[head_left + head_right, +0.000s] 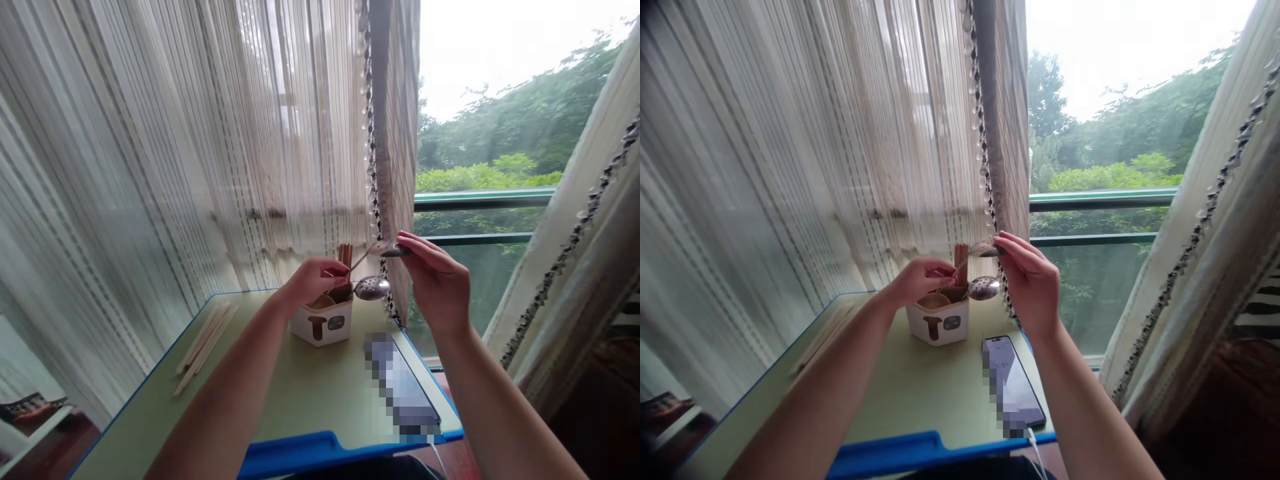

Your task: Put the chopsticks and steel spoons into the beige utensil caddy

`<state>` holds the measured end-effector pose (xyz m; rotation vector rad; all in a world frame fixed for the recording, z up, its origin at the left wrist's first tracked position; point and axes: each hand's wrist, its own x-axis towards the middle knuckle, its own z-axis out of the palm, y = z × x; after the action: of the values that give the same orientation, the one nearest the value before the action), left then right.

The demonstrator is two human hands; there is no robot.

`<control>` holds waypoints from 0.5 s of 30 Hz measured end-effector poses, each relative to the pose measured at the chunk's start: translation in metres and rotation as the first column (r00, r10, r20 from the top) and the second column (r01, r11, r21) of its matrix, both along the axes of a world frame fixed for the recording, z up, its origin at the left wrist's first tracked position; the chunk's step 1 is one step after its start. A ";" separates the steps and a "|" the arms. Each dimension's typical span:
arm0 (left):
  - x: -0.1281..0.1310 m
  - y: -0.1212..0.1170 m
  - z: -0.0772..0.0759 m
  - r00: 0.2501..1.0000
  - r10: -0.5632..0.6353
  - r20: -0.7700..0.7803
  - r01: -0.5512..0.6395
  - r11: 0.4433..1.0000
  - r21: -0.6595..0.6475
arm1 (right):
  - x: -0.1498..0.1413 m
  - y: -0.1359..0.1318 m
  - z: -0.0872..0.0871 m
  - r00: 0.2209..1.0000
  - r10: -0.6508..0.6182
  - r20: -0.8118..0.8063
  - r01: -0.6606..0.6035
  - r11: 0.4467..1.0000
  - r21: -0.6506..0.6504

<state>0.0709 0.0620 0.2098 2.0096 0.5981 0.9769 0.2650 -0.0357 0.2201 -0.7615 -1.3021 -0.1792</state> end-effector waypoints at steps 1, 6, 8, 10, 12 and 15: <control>0.006 0.001 0.004 1.000 -0.007 -0.005 0.008 1.000 0.015 | 0.005 -0.002 0.003 1.000 -0.007 -0.002 0.007 1.000 0.005; 0.030 0.004 0.013 0.998 -0.052 -0.029 0.055 0.992 0.116 | 0.015 -0.010 0.012 0.998 -0.044 0.055 0.043 0.999 0.019; 0.035 0.004 0.011 0.996 -0.043 -0.077 0.056 0.982 0.178 | 0.014 -0.009 0.010 0.995 -0.028 0.097 0.028 1.000 0.006; 0.036 0.005 0.006 0.992 -0.026 -0.125 0.052 0.975 0.215 | 0.013 -0.006 0.005 0.989 -0.016 0.149 0.018 1.000 -0.016; 0.036 0.007 -0.002 0.988 0.002 -0.154 0.030 0.978 0.207 | 0.011 -0.002 -0.003 0.979 -0.014 0.205 0.025 0.998 -0.051; 0.033 0.010 -0.015 0.978 0.067 -0.198 -0.030 0.982 0.188 | 0.012 0.005 -0.016 0.960 0.004 0.279 0.032 0.992 -0.123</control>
<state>0.1036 0.0725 0.1945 2.2883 0.6910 0.8889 0.2769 -0.0305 0.2045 -0.8759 -1.5881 -0.2231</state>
